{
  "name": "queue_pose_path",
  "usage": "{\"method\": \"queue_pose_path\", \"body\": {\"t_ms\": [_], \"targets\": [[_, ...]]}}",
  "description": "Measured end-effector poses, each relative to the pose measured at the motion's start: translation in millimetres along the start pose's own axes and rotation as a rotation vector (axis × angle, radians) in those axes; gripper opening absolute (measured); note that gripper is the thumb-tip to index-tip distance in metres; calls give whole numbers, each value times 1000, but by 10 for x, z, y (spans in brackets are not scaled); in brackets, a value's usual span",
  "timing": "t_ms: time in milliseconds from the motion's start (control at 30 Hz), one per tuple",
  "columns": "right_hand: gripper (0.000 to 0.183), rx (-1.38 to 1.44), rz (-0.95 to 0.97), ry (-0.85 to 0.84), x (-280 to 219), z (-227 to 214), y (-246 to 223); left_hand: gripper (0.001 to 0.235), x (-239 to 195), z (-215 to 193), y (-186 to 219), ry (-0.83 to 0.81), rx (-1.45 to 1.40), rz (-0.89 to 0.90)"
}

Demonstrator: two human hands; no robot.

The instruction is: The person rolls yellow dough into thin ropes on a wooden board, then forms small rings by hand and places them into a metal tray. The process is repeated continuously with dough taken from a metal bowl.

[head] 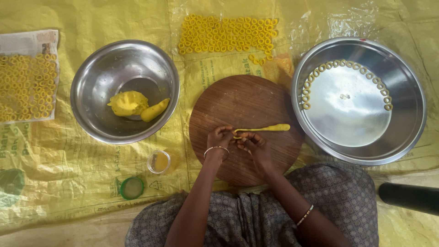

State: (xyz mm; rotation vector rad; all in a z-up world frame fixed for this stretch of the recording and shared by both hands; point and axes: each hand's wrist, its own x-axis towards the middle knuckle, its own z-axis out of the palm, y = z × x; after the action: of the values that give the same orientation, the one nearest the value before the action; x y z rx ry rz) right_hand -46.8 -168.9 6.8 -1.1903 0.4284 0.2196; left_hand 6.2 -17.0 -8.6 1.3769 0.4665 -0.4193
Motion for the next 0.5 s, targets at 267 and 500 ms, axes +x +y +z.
{"method": "queue_pose_path", "body": {"t_ms": [267, 500], "targets": [[21, 41, -41, -22, 98, -16, -10, 19, 33, 55, -35, -10, 83, 33], [16, -21, -31, 50, 115, -4, -15, 20, -11, 87, 6, 45, 210, 78]]}}
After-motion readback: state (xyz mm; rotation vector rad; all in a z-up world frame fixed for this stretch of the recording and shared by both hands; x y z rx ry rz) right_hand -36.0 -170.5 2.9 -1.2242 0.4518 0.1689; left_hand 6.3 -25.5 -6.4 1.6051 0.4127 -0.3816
